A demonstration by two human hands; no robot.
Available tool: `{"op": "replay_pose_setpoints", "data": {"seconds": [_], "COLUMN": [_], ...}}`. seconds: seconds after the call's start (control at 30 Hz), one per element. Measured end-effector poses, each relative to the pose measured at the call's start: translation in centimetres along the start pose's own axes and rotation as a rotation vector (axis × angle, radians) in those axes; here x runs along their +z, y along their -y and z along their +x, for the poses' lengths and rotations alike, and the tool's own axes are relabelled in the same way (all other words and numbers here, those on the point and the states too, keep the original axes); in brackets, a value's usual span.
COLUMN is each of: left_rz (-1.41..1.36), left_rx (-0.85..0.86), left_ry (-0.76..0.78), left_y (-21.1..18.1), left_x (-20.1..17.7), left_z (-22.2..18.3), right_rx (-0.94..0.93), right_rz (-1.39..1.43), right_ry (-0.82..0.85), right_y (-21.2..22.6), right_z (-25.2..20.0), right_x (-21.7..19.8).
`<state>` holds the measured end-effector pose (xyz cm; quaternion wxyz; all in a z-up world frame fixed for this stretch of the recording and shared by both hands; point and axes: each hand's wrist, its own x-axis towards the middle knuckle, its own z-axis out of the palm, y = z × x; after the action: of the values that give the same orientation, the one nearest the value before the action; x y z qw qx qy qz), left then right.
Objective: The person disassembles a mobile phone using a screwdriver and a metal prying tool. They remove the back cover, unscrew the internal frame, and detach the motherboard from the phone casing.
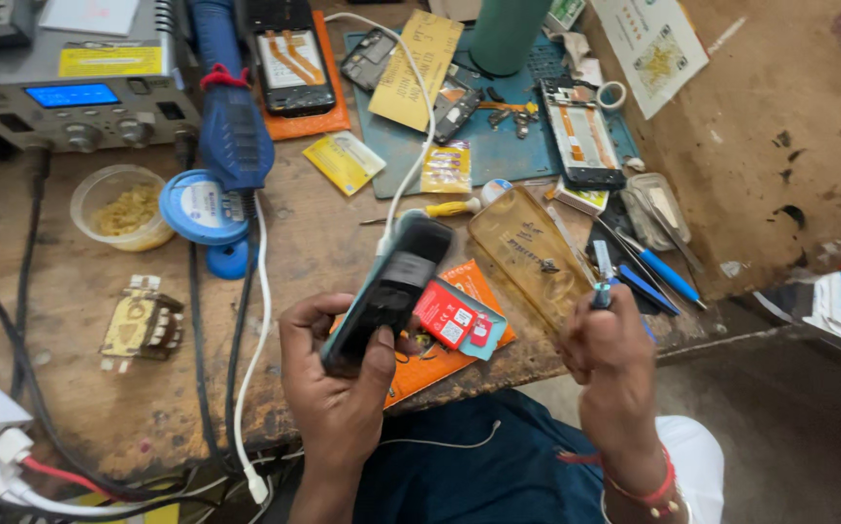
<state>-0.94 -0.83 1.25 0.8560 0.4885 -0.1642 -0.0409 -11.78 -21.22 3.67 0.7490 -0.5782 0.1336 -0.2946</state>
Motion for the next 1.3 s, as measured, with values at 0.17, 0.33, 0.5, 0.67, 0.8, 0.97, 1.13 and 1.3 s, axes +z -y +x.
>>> {"op": "replay_pose_setpoints", "data": {"seconds": [0.17, 0.33, 0.5, 0.67, 0.8, 0.97, 1.13, 1.3], "left_rz": [0.062, 0.100, 0.115, 0.175, 0.418, 0.545, 0.503, 0.501], "left_rx": [0.010, 0.065, 0.103, 0.137, 0.270, 0.395, 0.399, 0.383], "left_ry": [-0.145, -0.083, -0.051, -0.033, -0.002, 0.108, 0.233, 0.288], "left_y": [-0.9, -1.6, -2.2, -2.6, -3.1, -3.9, -4.2, -3.9], "left_x": [-0.7, -0.7, -0.3, -0.1, -0.2, -0.2, 0.0, -0.3], "left_z": [-0.7, -0.9, -1.2, -1.0, -0.8, -0.5, -0.3, -0.2], "right_rx": [-0.120, -0.315, -0.450, -0.434, -0.432, -0.616, -0.370, -0.557], "right_rz": [-0.403, -0.746, -0.786, -0.840, -0.910, -0.902, -0.934, -0.874], "right_ry": [-0.039, 0.063, 0.156, 0.140, 0.143, 0.159, 0.188, 0.144], "right_y": [1.0, 3.0, 3.9, 4.2, 4.8, 5.3, 5.4, 4.4], "right_z": [-1.6, -2.7, -2.6, -2.6, -2.5, -2.1, -2.0, -2.4], "right_x": [1.2, 3.9, 5.5, 6.2, 6.3, 5.8, 4.5, 4.1]}}
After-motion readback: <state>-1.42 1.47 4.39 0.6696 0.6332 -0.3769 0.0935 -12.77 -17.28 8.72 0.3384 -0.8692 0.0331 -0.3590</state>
